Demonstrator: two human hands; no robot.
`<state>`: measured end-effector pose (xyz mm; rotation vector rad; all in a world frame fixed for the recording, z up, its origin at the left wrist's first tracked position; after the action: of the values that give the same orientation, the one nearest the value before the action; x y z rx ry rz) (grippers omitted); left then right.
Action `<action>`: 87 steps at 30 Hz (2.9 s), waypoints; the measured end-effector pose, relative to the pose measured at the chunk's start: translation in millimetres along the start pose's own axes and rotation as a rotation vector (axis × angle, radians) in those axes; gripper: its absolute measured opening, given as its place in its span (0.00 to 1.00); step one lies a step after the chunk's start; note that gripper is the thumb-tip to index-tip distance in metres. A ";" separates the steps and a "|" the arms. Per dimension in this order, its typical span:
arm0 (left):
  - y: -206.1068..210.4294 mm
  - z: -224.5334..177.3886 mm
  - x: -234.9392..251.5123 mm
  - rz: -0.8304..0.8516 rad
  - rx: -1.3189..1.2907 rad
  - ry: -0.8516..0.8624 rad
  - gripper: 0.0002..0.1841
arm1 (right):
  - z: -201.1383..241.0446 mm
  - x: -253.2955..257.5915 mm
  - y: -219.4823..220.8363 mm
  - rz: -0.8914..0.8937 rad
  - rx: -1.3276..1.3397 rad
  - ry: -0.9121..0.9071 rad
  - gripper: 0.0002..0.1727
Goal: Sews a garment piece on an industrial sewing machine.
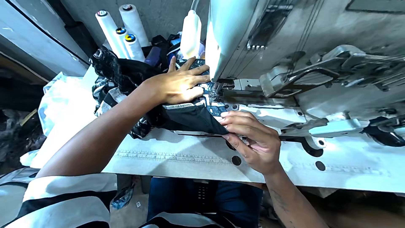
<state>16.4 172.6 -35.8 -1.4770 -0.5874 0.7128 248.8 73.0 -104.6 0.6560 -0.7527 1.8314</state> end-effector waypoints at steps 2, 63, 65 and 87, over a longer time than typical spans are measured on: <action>1.2 2.1 2.1 -0.011 -0.005 0.006 0.31 | -0.6 0.7 0.3 0.003 -0.001 0.004 0.05; 4.3 -14.4 -12.7 -0.065 0.019 0.058 0.32 | 22.8 -44.3 10.9 0.042 -0.110 -0.123 0.07; 1.4 -14.5 -14.2 -0.056 -0.011 0.053 0.31 | 22.1 -41.0 10.1 0.057 -0.105 -0.126 0.07; 12.8 -86.3 -70.2 -0.559 0.011 0.133 0.19 | 38.3 -39.7 -17.2 -0.099 -0.343 0.113 0.10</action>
<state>32.2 62.2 -45.5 -1.2533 -0.8437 0.1795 282.2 26.0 -104.8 0.3572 -0.9145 1.5853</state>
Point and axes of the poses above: each hand's wrist, its own x-axis towards the middle knuckle, its own y-axis out of the palm, z = x × y, the point moved 2 cm from there along x, towards the middle knuckle, and after that the axes turned 15 degrees about x, right-handed, at the moved point
